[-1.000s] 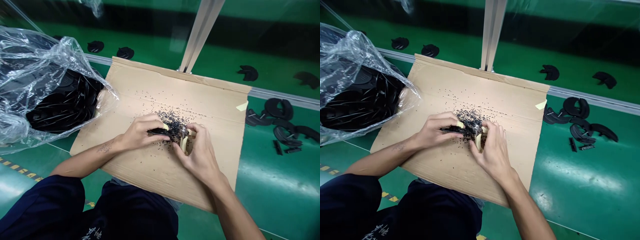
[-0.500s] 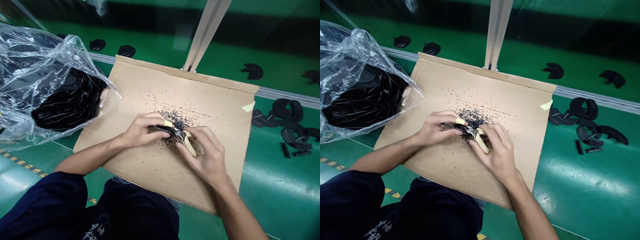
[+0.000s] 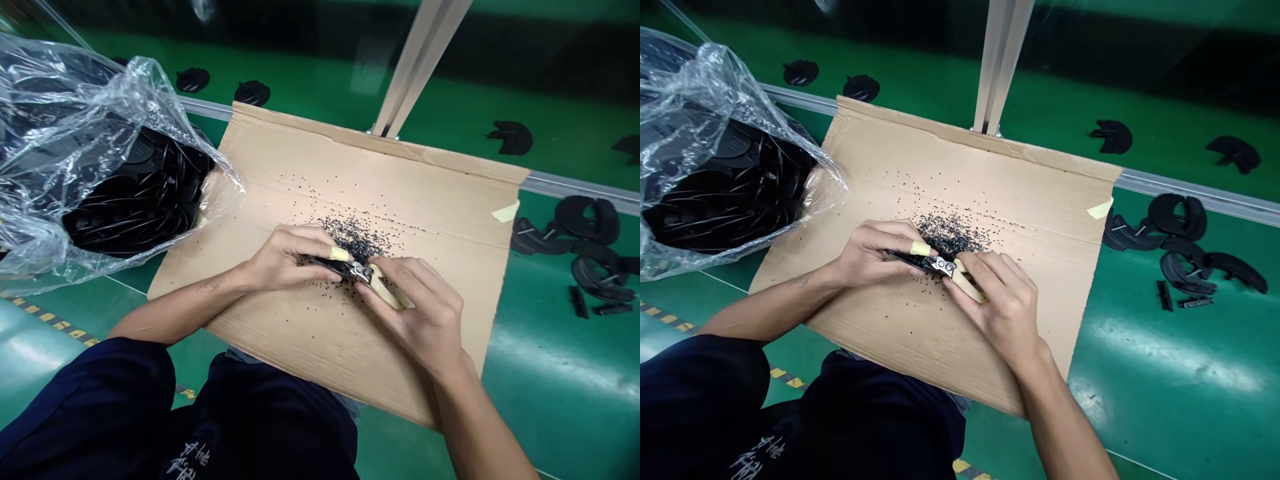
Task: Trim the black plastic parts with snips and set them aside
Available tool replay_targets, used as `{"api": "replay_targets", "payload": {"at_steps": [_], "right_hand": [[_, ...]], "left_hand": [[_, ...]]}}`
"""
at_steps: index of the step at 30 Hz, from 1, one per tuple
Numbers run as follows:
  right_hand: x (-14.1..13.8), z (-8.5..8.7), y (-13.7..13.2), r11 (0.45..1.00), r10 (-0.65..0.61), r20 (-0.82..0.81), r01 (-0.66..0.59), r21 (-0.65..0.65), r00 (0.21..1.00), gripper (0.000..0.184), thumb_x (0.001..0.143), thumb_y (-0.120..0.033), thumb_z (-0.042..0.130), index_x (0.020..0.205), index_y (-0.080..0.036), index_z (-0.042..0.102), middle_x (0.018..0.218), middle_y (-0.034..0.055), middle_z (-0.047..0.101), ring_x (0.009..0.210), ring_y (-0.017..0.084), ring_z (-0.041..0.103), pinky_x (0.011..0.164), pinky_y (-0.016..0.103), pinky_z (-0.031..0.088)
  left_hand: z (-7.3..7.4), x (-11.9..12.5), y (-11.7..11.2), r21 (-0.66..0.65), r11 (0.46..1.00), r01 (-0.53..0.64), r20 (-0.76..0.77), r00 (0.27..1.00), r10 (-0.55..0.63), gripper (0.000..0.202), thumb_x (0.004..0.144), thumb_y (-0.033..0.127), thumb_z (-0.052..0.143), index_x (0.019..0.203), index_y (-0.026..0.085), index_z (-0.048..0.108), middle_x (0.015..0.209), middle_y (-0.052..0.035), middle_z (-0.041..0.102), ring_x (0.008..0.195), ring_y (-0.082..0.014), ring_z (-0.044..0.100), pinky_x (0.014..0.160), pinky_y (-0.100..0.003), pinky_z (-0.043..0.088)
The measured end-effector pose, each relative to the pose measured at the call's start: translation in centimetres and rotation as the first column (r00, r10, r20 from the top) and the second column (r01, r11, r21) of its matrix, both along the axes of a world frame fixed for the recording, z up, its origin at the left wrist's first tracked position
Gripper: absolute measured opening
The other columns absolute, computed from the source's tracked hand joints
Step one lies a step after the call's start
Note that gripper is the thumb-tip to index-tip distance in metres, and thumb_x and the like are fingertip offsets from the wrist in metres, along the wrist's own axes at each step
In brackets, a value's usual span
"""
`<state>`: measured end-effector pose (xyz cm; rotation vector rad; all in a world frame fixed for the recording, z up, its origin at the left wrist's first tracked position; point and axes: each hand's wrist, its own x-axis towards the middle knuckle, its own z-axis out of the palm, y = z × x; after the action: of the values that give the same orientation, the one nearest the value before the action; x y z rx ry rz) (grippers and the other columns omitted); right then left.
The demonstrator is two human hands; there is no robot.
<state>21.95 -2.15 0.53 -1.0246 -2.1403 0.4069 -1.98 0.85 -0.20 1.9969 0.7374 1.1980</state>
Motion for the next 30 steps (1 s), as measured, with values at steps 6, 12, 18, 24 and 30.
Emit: {"api": "replay_targets", "payload": {"at_steps": [6, 12, 18, 24, 30], "right_hand": [[0.4, 0.5, -0.3, 0.997, -0.007, 0.096, 0.0, 0.074, 0.995, 0.023, 0.089, -0.022, 0.073, 0.112, -0.022, 0.071, 0.085, 0.0066, 0.073, 0.073, 0.02, 0.066, 0.064, 0.035, 0.052], [-0.3, 0.3, -0.1, 0.966, -0.132, -0.2, 0.081, -0.247, 0.971, 0.014, 0.09, -0.028, 0.072, 0.103, -0.023, 0.068, 0.08, 0.0007, 0.067, 0.062, 0.014, 0.057, 0.055, 0.028, 0.046], [-0.9, -0.1, 0.2, 0.945, -0.063, -0.301, -0.04, -0.324, 0.952, 0.029, 0.081, -0.033, 0.081, 0.103, -0.023, 0.065, 0.097, 0.0044, 0.07, 0.084, 0.019, 0.066, 0.067, 0.031, 0.052], [-1.1, -0.4, -0.5, 0.995, -0.073, -0.105, 0.079, 0.054, 0.992, 0.02, 0.086, -0.01, 0.068, 0.1, -0.023, 0.062, 0.083, 0.0024, 0.07, 0.07, 0.016, 0.064, 0.064, 0.031, 0.05], [-0.9, -0.4, -0.2, 0.997, 0.044, -0.136, -0.034, 0.076, 0.99, 0.019, 0.088, -0.016, 0.068, 0.104, -0.023, 0.061, 0.103, 0.0091, 0.073, 0.092, 0.022, 0.07, 0.073, 0.036, 0.055]], "left_hand": [[-0.2, 0.1, 0.0, 0.009, 0.998, 0.055, -0.003, 0.998, -0.055, 0.021, 0.083, 0.028, 0.081, 0.102, 0.017, 0.079, 0.086, -0.0073, 0.078, 0.075, -0.0116, 0.07, 0.068, -0.024, 0.057], [-0.2, 0.3, 0.2, 0.069, 0.998, 0.003, 0.022, 1.0, -0.005, 0.025, 0.083, 0.036, 0.082, 0.101, 0.019, 0.079, 0.081, -0.0054, 0.077, 0.077, -0.013, 0.067, 0.075, -0.029, 0.054], [0.3, 0.0, 0.1, 0.089, 0.994, -0.059, -0.046, 0.997, 0.063, 0.025, 0.083, 0.037, 0.081, 0.099, 0.018, 0.078, 0.081, -0.0044, 0.076, 0.07, -0.0105, 0.065, 0.064, -0.024, 0.054], [-0.6, 0.2, -0.4, 0.371, 0.926, -0.064, -0.152, 0.98, 0.128, 0.007, 0.093, 0.02, 0.07, 0.097, 0.014, 0.068, 0.094, -0.0071, 0.076, 0.087, -0.0115, 0.073, 0.077, -0.023, 0.062], [-0.5, 0.3, -0.9, 0.361, 0.928, -0.089, -0.125, 0.982, 0.143, 0.008, 0.093, 0.019, 0.07, 0.098, 0.016, 0.064, 0.096, -0.0058, 0.075, 0.089, -0.0108, 0.073, 0.076, -0.021, 0.063]]}}
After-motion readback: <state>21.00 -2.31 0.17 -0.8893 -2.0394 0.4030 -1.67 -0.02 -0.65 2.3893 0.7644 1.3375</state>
